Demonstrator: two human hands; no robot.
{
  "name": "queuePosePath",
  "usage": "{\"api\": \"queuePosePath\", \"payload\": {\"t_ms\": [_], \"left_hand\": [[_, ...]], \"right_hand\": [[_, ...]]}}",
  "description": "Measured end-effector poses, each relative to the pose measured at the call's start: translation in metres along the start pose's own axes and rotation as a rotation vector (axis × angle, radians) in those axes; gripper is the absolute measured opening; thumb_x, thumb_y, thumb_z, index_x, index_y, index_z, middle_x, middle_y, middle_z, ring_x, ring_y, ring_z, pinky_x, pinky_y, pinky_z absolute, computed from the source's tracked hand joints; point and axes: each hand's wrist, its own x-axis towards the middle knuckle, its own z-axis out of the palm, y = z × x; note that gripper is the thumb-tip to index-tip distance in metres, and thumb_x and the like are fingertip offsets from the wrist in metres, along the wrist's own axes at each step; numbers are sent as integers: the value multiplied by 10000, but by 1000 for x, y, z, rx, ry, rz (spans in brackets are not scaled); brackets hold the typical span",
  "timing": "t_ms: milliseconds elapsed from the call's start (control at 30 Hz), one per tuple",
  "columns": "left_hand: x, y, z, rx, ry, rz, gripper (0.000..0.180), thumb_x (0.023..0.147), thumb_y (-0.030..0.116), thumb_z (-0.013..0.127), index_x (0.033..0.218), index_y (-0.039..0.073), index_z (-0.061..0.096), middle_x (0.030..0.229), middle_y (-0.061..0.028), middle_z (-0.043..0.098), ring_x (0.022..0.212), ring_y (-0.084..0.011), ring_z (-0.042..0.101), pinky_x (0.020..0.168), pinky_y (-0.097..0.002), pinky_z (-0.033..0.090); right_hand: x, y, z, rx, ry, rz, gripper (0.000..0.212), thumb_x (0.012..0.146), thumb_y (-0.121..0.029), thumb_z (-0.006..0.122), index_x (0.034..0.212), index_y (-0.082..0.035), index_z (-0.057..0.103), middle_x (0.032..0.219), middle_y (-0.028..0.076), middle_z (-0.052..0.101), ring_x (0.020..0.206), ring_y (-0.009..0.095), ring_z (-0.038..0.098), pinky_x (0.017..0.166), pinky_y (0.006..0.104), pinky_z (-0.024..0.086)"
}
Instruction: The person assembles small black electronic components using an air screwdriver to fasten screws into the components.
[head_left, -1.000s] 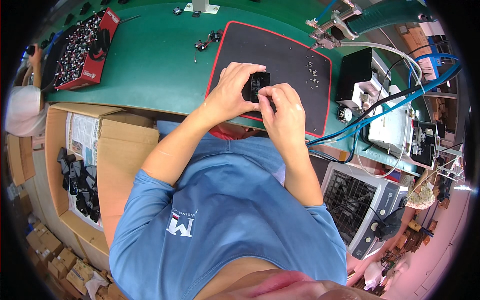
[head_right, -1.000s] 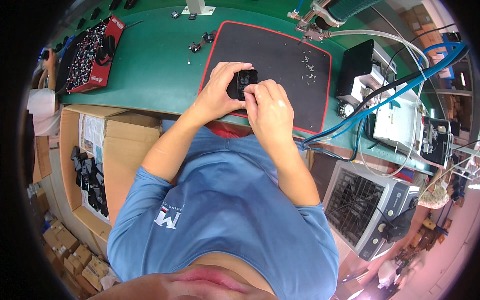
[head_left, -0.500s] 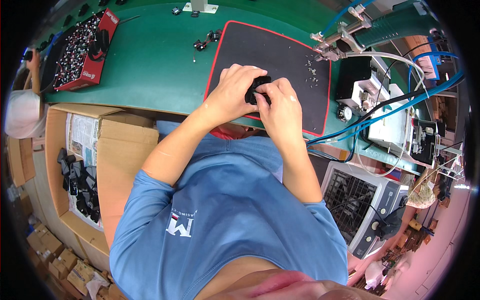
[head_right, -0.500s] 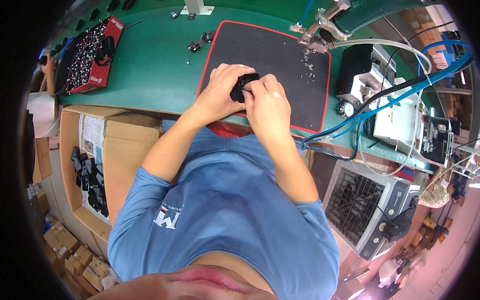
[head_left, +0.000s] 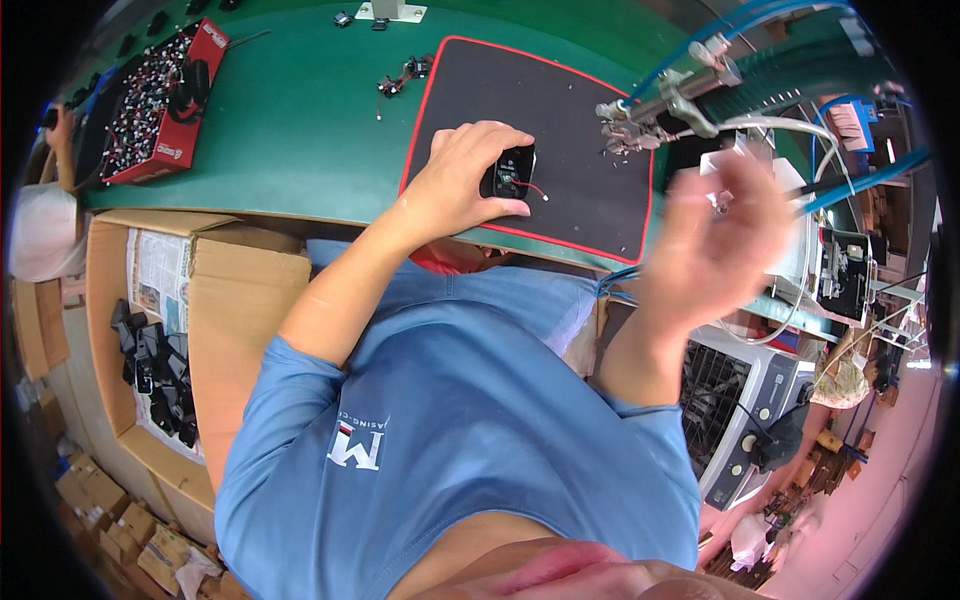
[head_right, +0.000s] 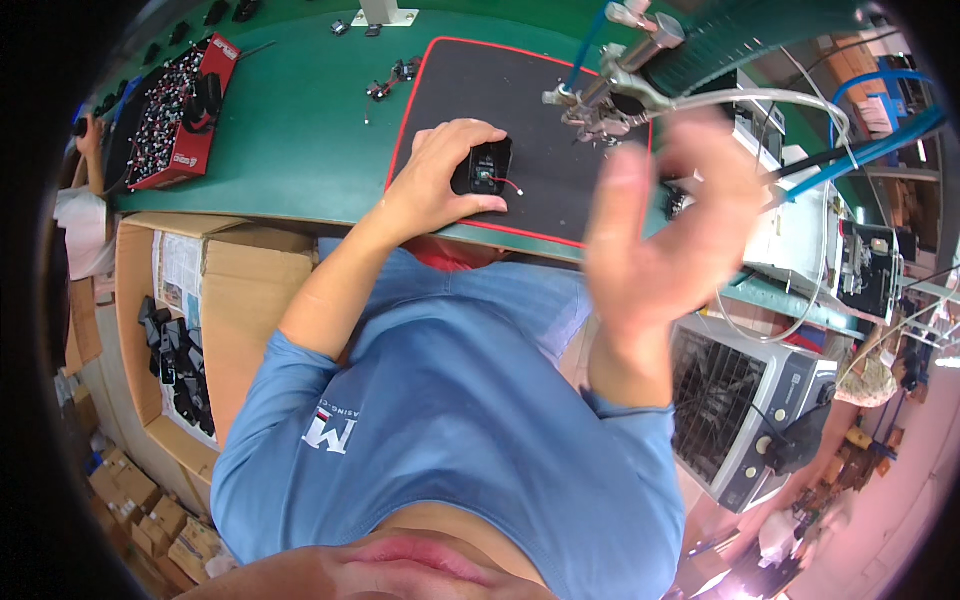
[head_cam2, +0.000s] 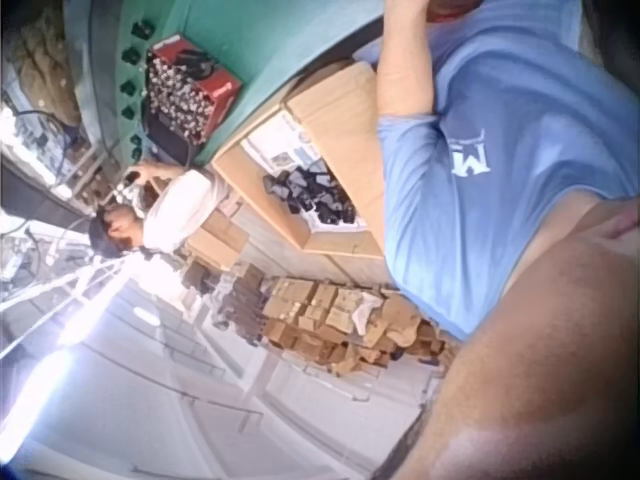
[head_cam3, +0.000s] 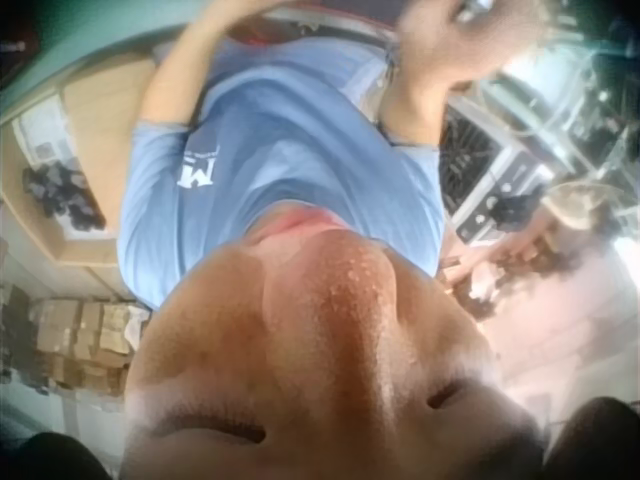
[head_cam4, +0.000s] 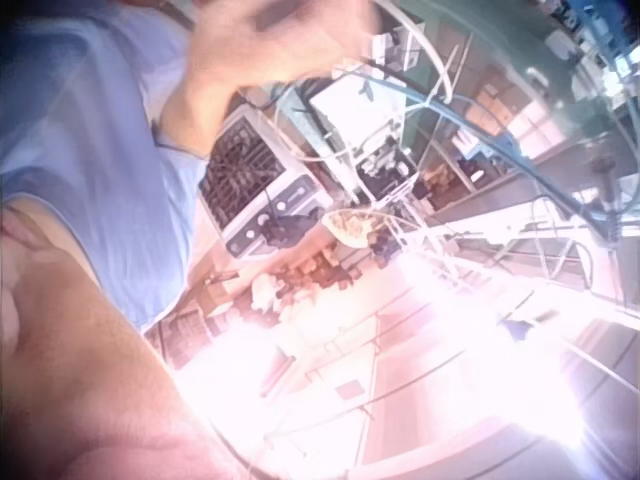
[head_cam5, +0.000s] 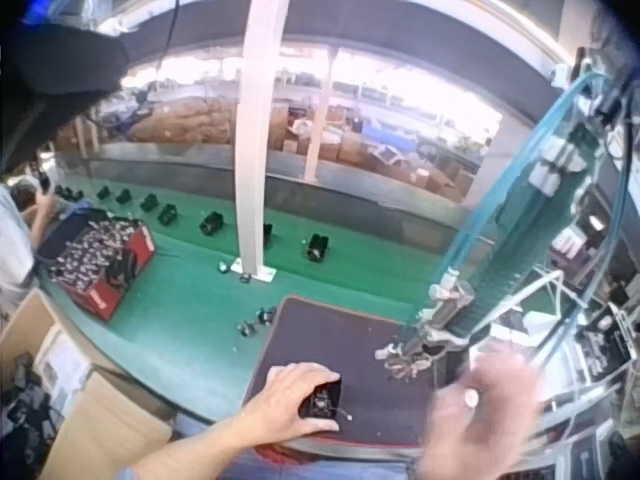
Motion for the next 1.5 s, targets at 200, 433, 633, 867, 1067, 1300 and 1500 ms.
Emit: {"api": "queuePosePath", "payload": {"t_ms": [200, 433, 633, 867, 1067, 1300, 1500], "left_hand": [[-2, -11, 2, 42, 18, 51, 553, 686, 319, 937, 1111, 128, 639, 1332, -67, 604, 1143, -259, 598, 986, -380, 378], [-2, -6, 2, 65, -19, 37, 444, 711, 373, 918, 978, 126, 664, 1310, -68, 590, 1112, -265, 590, 970, -385, 376], [-3, -8, 2, 79, -18, 26, 423, 701, 392, 919, 927, 122, 685, 1305, -69, 592, 1115, -267, 591, 976, -394, 372], [-2, -7, 2, 68, 6, 14, 410, 686, 394, 926, 884, 114, 702, 1268, -64, 620, 1104, -261, 597, 969, -389, 372], [-2, -8, 4, 84, 15, 45, 417, 687, 408, 922, 881, 111, 703, 1265, -59, 615, 1124, -258, 586, 969, -389, 369], [-4, -13, 3, 85, 3, 27, 497, 684, 438, 919, 971, 101, 690, 1265, -54, 609, 1123, -264, 583, 961, -393, 371], [-3, -12, 7, 68, 68, 68, 455, 694, 437, 911, 954, 113, 726, 1237, -50, 618, 1069, -261, 602, 938, -394, 361]], "right_hand": [[105, -15, 52, 324, 110, 297, 574, 1082, -549, 436, 1184, -5, 584, 984, 121, 652, 753, 179, 644, 676, 306, 544], [91, -19, 62, 869, 85, 409, 555, 1085, -549, 442, 1087, -24, 624, 732, 54, 595, 586, 126, 568, 513, 263, 485], [76, -26, 75, 738, 143, 376, 682, 1087, -610, 340, 1128, 0, 641, 709, 42, 585, 547, 103, 532, 483, 234, 428], [80, -20, 68, 747, 72, 183, 668, 1084, -621, 329, 993, -31, 630, 709, 47, 616, 525, 106, 538, 472, 227, 414], [103, -80, 64, 640, 201, 447, 697, 1074, -642, 324, 1026, -17, 630, 621, 47, 584, 499, 100, 550, 445, 227, 421], [78, -45, 76, 693, 94, 293, 721, 1071, -656, 298, 1041, -14, 625, 650, 51, 603, 491, 95, 541, 439, 231, 421], [48, -40, 70, 763, -2, 629, 751, 1065, -670, 267, 1191, -5, 592, 916, 111, 662, 577, 122, 562, 529, 252, 464]]}}
